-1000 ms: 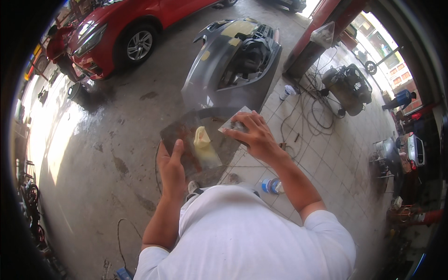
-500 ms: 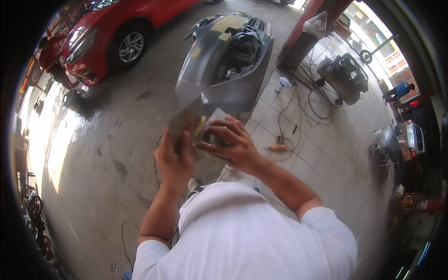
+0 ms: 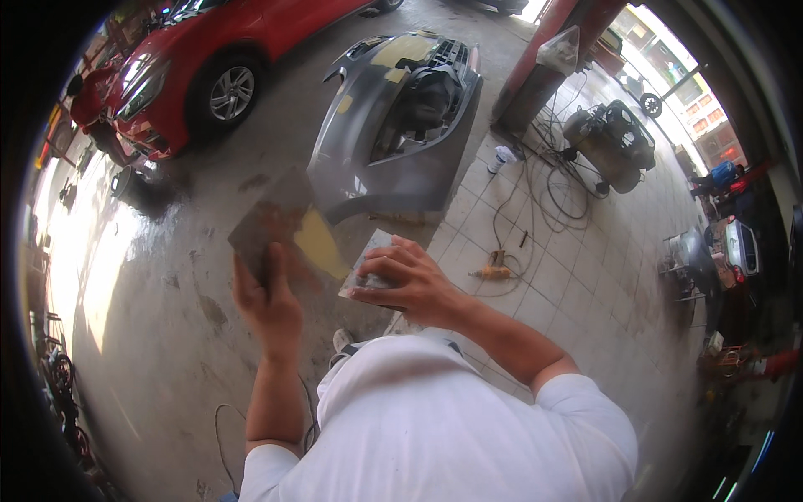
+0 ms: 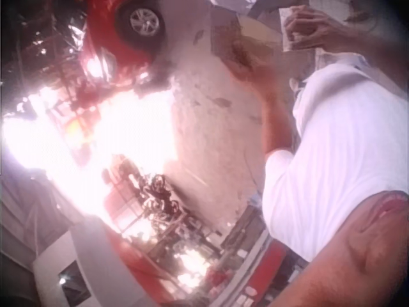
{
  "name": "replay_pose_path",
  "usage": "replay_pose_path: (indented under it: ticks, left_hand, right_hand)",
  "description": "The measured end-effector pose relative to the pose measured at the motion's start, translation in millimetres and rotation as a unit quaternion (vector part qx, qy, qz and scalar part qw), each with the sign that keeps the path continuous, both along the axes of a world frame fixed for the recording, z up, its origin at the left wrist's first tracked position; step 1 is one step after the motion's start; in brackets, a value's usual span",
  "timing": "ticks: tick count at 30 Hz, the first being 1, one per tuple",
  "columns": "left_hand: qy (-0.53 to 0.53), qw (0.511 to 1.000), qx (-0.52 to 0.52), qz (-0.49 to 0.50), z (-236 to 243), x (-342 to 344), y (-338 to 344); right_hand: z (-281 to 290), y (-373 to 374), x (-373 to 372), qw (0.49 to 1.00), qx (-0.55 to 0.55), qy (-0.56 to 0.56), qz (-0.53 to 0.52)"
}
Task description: The person scoops body filler from a can onto a metal spreader, mixes it with a hardener, and applies the compound to a detached car bumper using the spreader. The person smooths the filler across the bumper surface to fill imperfections.
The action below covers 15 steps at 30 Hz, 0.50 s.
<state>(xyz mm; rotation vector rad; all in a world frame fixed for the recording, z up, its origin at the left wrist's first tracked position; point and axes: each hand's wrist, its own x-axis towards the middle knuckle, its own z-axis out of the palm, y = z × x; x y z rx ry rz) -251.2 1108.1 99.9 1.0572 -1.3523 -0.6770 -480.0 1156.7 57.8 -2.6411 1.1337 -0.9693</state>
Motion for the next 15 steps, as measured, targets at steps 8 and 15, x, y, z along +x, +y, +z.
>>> replay_pose_path:
  ticks: [8,15]
  left_hand:
    - [0.375,0.868,0.282,-0.163,-11,-22,11]
    - [0.006,0.988,0.136,-0.075,-42,-18,25]
  right_hand:
    - [-6,-33,2,0.976,0.067,-0.207,0.013]
    - [26,-43,-39,0.992,-0.009,0.077,-0.100]
